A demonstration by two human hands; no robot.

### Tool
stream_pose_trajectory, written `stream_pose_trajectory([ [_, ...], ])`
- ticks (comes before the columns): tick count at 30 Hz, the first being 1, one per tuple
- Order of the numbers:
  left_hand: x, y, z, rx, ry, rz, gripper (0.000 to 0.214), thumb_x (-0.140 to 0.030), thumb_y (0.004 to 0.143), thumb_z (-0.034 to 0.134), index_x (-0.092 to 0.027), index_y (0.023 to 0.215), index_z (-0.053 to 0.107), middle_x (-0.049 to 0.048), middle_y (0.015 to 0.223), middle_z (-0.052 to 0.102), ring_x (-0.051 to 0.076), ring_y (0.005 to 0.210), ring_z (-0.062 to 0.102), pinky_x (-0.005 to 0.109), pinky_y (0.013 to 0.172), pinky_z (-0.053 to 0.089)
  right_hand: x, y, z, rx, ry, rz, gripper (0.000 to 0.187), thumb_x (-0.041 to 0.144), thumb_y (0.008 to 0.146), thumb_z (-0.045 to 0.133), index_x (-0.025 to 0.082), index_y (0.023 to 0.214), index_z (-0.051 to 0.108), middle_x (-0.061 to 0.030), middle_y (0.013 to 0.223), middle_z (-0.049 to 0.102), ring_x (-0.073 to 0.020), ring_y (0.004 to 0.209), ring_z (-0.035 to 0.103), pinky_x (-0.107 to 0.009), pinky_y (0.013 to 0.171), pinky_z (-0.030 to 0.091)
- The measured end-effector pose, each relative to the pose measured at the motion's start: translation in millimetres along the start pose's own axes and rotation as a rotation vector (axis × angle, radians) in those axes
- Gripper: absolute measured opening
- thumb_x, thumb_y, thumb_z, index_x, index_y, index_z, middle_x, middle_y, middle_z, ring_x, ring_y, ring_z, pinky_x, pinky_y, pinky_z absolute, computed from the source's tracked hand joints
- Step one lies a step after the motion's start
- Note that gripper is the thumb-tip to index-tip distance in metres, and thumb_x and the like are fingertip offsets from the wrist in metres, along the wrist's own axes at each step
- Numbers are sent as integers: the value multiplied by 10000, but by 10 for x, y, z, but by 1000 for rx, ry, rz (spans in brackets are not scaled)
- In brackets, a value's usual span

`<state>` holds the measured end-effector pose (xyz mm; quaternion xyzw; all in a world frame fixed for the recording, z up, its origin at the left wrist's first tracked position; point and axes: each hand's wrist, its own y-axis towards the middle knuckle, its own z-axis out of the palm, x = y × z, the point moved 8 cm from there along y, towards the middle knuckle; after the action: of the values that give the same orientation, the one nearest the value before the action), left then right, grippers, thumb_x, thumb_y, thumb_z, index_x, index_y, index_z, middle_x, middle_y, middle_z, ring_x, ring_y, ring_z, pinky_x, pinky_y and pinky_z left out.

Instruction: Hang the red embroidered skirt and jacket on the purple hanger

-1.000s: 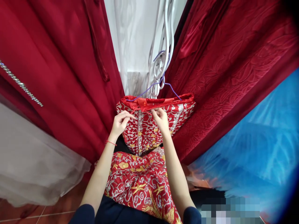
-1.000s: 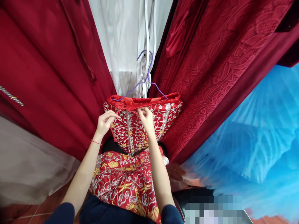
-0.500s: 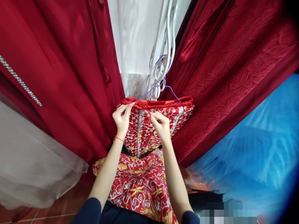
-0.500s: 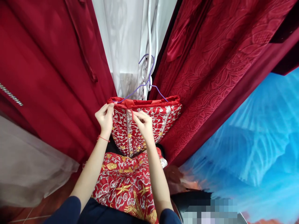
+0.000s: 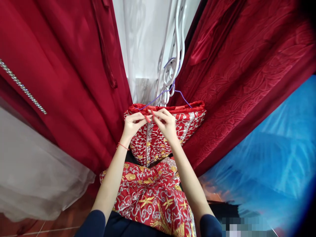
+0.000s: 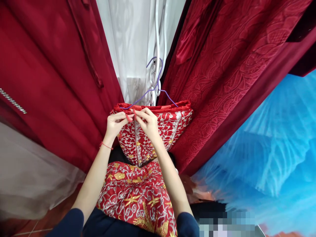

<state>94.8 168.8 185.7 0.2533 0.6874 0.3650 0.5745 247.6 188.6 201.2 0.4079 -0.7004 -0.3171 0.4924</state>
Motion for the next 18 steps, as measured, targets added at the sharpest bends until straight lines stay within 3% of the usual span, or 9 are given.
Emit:
stream_pose_trajectory([
  [4, 79, -28, -19, 63, -24, -93, 215, -408, 726, 833, -202, 761, 781, 12, 745, 589, 117, 666, 513, 241, 579, 393, 36, -10, 22, 133, -70, -136, 252, 296, 981, 558, 284, 1146, 748, -32, 914, 547, -129, 738, 553, -271, 667, 485],
  [9, 159, -53, 48, 177, 0, -203, 242, -373, 697, 856, -173, 778, 747, 9, 819, 583, 86, 618, 438, 235, 543, 333, 58, -51, 87, 250, -132, -193, 258, 334, 995, 532, 257, 1111, 750, -51, 979, 551, -113, 697, 537, -259, 615, 472],
  [11, 173, -61, 51, 196, -18, -240, 245, -374, 710, 844, -170, 807, 750, 10, 827, 602, 91, 639, 467, 238, 583, 373, 73, -51, 98, 262, -184, -196, 265, 346, 999, 523, 243, 1104, 744, -61, 1011, 572, -113, 715, 559, -253, 621, 473],
  [15, 226, -103, 79, 246, -123, -325, 260, -411, 758, 795, -166, 838, 760, 40, 881, 687, 153, 835, 614, 290, 820, 479, 117, -60, 105, 244, -245, -195, 258, 345, 1004, 515, 222, 1103, 720, -67, 1037, 636, -126, 804, 633, -233, 658, 477],
  [18, 270, -136, 86, 205, -139, -327, 291, -450, 745, 789, -164, 764, 738, 48, 857, 708, 165, 827, 639, 303, 820, 502, 106, -74, 118, 204, -247, -157, 226, 333, 992, 529, 206, 1066, 700, -62, 998, 675, -142, 830, 658, -229, 684, 481],
])
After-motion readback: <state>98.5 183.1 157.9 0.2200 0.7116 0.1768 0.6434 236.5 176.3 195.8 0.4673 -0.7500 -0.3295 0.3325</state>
